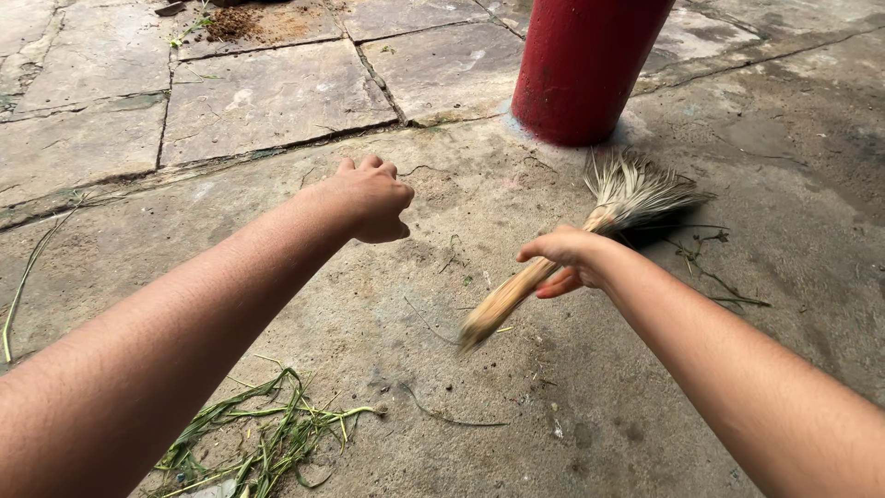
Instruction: The person sweeps debris and grass clippings from a dirt and concrete floor using a handheld broom.
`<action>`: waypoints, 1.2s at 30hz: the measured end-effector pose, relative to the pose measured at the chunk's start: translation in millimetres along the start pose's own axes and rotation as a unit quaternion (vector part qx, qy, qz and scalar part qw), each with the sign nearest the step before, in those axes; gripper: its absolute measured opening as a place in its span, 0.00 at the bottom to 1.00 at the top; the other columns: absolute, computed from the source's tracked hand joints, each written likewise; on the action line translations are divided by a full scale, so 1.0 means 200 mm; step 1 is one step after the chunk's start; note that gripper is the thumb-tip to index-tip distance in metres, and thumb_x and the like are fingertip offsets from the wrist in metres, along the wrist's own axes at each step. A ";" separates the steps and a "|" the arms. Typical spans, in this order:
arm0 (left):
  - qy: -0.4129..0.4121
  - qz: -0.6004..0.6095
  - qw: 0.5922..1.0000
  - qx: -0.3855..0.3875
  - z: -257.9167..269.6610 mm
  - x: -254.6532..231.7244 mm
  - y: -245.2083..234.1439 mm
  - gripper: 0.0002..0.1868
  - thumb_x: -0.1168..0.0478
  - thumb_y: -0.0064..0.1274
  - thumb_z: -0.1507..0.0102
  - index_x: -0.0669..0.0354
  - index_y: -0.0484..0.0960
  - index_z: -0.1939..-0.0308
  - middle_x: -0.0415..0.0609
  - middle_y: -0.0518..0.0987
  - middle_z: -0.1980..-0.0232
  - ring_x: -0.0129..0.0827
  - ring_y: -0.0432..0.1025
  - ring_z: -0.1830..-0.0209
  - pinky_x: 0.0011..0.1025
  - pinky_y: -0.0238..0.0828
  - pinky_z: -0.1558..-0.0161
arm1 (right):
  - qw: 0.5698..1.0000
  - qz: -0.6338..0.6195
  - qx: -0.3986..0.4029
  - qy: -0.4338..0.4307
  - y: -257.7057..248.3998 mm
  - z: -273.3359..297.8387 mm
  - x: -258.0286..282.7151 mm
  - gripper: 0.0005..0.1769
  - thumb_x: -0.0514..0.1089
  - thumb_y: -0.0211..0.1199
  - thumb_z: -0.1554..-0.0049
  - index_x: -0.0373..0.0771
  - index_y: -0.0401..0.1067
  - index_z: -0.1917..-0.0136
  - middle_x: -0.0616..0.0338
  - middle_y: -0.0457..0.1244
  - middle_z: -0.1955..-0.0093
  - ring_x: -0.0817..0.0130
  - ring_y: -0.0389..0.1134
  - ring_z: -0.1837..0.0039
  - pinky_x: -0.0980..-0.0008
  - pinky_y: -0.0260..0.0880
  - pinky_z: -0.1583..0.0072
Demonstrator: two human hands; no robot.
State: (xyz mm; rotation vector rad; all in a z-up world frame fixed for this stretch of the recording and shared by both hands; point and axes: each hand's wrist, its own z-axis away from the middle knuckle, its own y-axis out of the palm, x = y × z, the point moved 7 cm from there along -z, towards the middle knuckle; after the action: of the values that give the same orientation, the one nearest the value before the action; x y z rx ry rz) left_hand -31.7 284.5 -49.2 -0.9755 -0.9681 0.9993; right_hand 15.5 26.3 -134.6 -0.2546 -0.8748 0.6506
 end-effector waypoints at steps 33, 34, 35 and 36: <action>-0.121 0.191 0.973 -0.039 -0.54 -0.62 -0.41 0.23 0.53 0.51 0.35 0.55 0.81 0.38 0.56 0.77 0.32 0.47 0.72 0.33 0.48 0.68 0.34 | 0.840 0.432 -0.326 -0.046 -1.04 0.13 -0.30 0.22 0.52 0.67 0.48 0.39 0.79 0.44 0.39 0.50 0.21 0.44 0.47 0.19 0.43 0.41 0.22; -0.113 0.177 0.978 0.008 -0.52 -0.67 -0.31 0.25 0.51 0.53 0.36 0.52 0.79 0.35 0.52 0.74 0.29 0.45 0.69 0.31 0.50 0.65 0.32 | 0.855 0.411 -0.316 -0.008 -1.06 0.10 -0.36 0.22 0.54 0.67 0.48 0.40 0.79 0.44 0.39 0.50 0.21 0.44 0.47 0.20 0.42 0.42 0.23; -0.104 0.163 0.980 0.054 -0.51 -0.70 -0.20 0.27 0.48 0.54 0.36 0.48 0.77 0.33 0.48 0.71 0.27 0.44 0.66 0.28 0.52 0.63 0.31 | 0.856 0.413 -0.310 -0.011 -1.07 0.08 -0.40 0.22 0.54 0.67 0.48 0.40 0.79 0.44 0.39 0.50 0.21 0.44 0.47 0.20 0.42 0.42 0.23; -0.117 0.166 0.975 0.095 -0.49 -0.70 -0.09 0.29 0.45 0.53 0.35 0.48 0.74 0.31 0.50 0.71 0.26 0.45 0.67 0.28 0.51 0.63 0.31 | 0.847 0.429 -0.313 -0.014 -1.09 0.07 -0.43 0.21 0.52 0.67 0.48 0.41 0.79 0.44 0.38 0.51 0.21 0.43 0.48 0.20 0.43 0.44 0.23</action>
State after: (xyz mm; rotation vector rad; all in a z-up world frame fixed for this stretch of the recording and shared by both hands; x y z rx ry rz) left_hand 31.2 127.6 -83.8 -0.8874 -0.8976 1.4865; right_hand 56.6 -197.8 -79.2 -1.2846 -0.9685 1.1797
